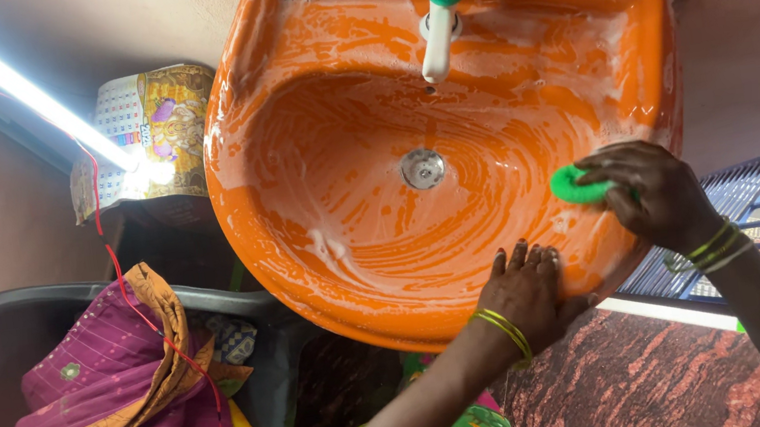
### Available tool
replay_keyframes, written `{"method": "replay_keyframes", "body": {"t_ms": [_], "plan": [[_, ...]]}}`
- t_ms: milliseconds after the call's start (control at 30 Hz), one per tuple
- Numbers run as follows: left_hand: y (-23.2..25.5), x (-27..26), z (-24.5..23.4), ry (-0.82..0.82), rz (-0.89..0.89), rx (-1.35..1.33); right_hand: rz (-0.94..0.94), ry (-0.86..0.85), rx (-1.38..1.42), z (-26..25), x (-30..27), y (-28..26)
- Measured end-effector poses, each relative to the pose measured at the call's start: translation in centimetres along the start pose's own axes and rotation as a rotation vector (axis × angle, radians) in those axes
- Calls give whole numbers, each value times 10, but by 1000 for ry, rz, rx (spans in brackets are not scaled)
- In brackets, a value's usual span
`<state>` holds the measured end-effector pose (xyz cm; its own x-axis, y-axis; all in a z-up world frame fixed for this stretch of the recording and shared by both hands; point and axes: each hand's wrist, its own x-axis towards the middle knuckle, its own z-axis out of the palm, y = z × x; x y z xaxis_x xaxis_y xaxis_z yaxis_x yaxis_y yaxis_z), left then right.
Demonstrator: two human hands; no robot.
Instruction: The person scrubs an orange wall-mounted sink using a green sponge. They repeatedly wipe the basin, rim, and faucet area with soapy water, then rinse the sponge under the running tap.
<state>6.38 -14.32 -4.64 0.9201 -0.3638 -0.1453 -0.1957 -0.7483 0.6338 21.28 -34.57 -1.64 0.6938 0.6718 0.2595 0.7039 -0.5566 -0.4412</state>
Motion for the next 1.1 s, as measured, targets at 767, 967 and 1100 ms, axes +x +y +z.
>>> {"method": "replay_keyframes", "body": {"t_ms": [767,967,1100], "plan": [[-124,224,-246,495,96,337,1074,572,2234,175,195,-35],[-137,261,-242,405,-39,272,900,571,2217,188,201,-25],[-135,267,-244,388,-107,311,886,591,2277,187,202,-23]]}}
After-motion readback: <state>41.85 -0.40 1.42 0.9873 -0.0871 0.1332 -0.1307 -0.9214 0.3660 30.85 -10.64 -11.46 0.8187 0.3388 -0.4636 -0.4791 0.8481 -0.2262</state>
